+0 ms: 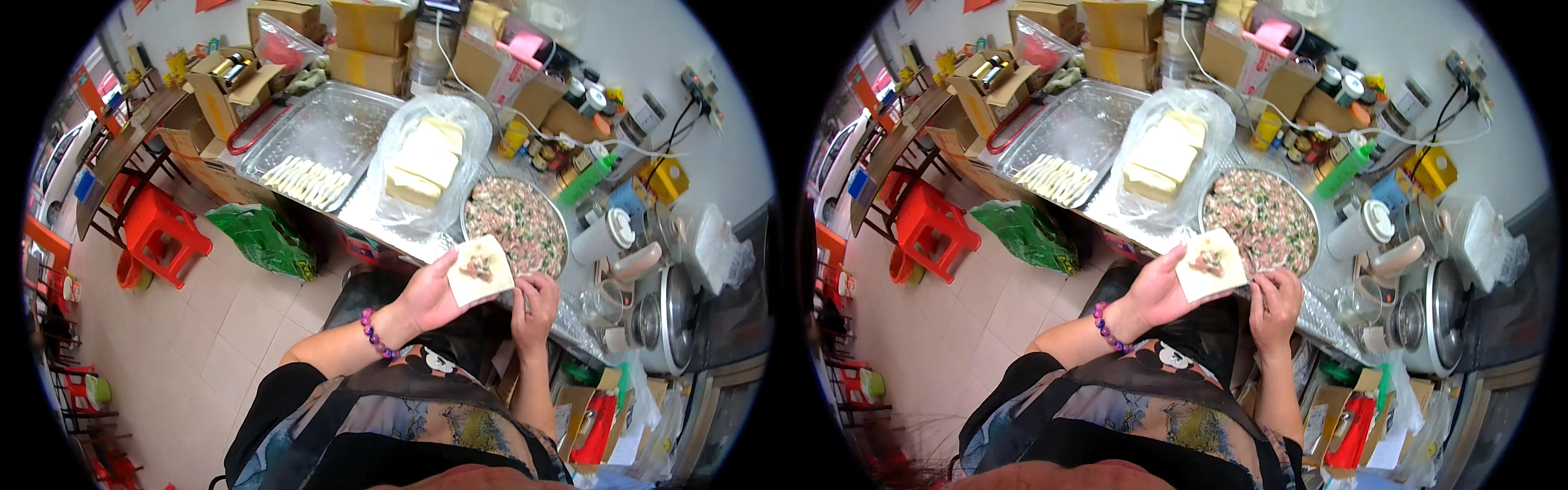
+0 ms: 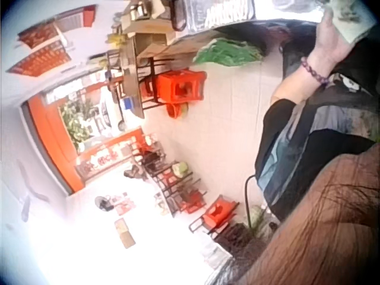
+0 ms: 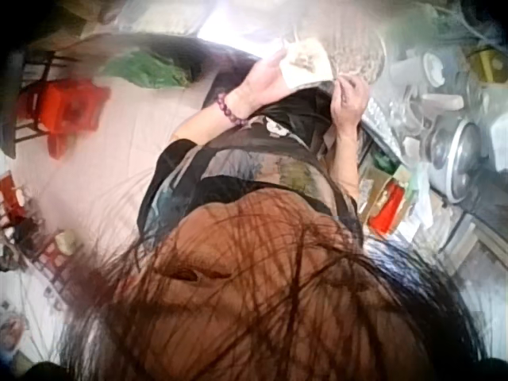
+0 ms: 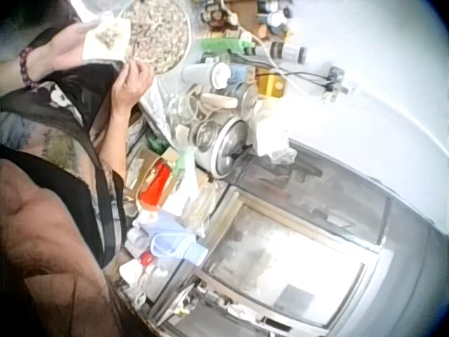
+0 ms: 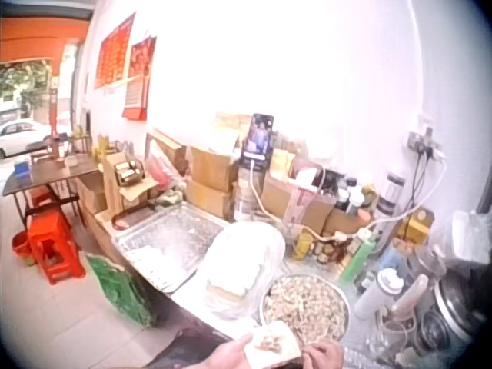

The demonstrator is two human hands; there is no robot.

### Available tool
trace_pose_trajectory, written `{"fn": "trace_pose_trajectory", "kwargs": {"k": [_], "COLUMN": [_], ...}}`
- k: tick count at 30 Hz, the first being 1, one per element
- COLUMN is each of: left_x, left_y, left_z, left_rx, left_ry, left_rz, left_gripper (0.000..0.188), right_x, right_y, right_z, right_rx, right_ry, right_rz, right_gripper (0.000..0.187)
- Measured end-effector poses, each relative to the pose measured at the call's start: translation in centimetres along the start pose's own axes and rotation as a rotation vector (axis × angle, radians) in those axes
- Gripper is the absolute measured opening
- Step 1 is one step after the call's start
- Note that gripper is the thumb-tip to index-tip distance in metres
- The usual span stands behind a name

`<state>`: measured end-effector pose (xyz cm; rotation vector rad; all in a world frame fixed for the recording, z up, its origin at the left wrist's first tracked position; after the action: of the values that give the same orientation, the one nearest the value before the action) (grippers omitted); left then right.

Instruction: The person picks up a square wrapper, uses a spoon to scoop a meat filling onto it, and then folds the wrapper by hand into a long roll, repeating this for several dumplings and placing them on a metal tray.

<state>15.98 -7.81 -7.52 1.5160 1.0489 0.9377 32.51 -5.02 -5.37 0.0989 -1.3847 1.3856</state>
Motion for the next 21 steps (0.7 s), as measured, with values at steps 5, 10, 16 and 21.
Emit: {"fn": "trace_pose_trajectory", "kwargs": {"k": [5, 10, 16, 21], "left_x": [-0.3, -0.7, -1.1, -1.5], "left_y": [-0.1, -0.8, -1.0, -0.7], "left_z": [0.5, 0.9, 1.3, 2.1], "left_rx": [-0.035, -0.037, -0.037, -0.078], "left_ry": [-0.001, -0.034, -0.046, -0.074], "left_rz": [-0.013, -0.039, 0.065, 0.2], "left_gripper": [0.049, 0.046, 0.043, 0.049], "right_x": [1.6, 1.4, 1.5, 2.1], "right_y": [-0.8, 0.1, 0.0, -0.6], "right_z": [3.6, 6.4, 7.3, 6.5], "right_rx": [-0.004, -0.077, 0.059, 0.105], "right_ry": [-0.109, -0.361, -0.312, -0.231], "right_rz": [0.003, 0.095, 0.123, -0.014], "right_gripper": [0.035, 0.028, 0.019, 0.022]}}
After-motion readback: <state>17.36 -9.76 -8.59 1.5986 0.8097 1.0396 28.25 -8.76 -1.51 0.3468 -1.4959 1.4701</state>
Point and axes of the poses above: each hand's wrist, its own x-axis towards the middle knuckle, its own y-axis out of the palm, z = x × y, the point moved 4 cm from there along x, towards the middle knuckle, and after that the axes turned 1 degree about z, right-handed, at the moved point
